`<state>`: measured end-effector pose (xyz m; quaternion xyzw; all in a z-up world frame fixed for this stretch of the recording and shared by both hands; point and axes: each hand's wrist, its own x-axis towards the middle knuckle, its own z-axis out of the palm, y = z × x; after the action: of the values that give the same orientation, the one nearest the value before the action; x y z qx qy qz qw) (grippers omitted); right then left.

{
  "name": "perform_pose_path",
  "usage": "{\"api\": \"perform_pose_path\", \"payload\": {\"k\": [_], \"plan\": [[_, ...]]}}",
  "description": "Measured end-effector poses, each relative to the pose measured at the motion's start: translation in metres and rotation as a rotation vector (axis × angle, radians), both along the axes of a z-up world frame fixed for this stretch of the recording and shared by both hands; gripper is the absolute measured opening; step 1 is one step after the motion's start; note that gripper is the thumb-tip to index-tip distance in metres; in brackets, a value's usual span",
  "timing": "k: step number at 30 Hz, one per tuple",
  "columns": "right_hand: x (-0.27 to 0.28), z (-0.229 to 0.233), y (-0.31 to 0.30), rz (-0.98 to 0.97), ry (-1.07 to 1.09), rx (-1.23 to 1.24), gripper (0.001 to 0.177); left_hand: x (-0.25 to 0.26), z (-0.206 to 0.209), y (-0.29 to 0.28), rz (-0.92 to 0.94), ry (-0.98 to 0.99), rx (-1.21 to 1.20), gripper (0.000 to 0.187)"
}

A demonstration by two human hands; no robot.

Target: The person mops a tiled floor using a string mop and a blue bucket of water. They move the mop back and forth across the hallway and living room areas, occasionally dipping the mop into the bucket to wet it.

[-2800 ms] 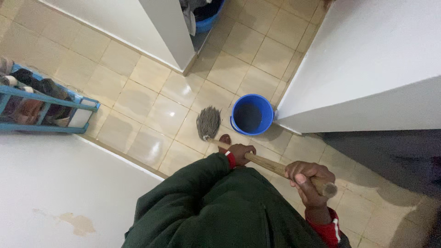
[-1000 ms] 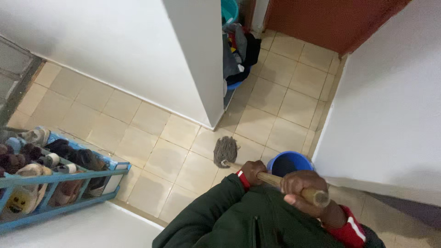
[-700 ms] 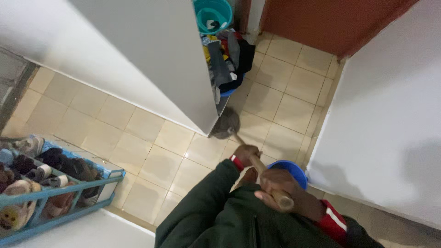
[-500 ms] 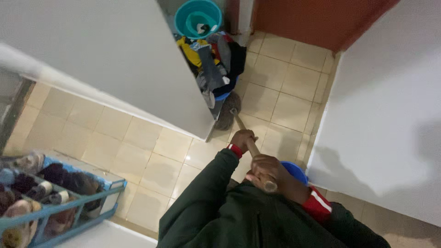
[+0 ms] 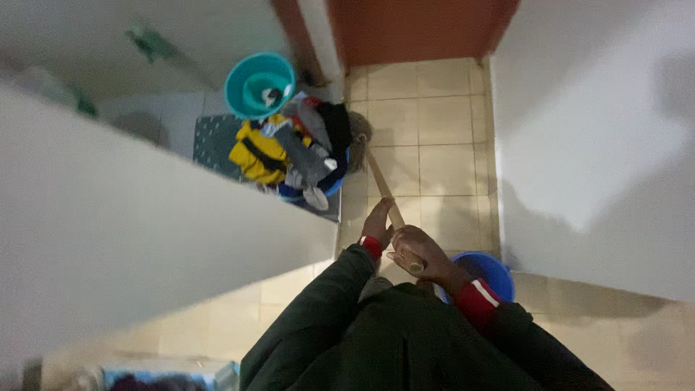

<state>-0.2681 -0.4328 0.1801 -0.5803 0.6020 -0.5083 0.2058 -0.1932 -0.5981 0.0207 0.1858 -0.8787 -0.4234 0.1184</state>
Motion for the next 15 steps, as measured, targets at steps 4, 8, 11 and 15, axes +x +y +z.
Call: {"api": "perform_pose_path", "payload": {"k": [4, 8, 11, 15], "plan": [[0.000, -0.038, -0.025, -0.105, 0.071, 0.075, 0.021, -0.014, -0.013, -0.033, -0.196, -0.162, -0.064, 0.073], [0.018, -0.067, -0.042, -0.167, 0.071, 0.147, 0.016, -0.014, -0.045, -0.064, -0.320, -0.056, -0.164, 0.069], [0.038, -0.066, -0.045, -0.328, 0.125, -0.026, 0.030, -0.015, -0.057, -0.078, -0.333, 0.003, -0.246, 0.066], [0.052, -0.023, -0.054, -0.309, -0.119, 0.104, 0.014, -0.019, -0.068, -0.105, -0.401, -0.081, -0.170, 0.061]]}}
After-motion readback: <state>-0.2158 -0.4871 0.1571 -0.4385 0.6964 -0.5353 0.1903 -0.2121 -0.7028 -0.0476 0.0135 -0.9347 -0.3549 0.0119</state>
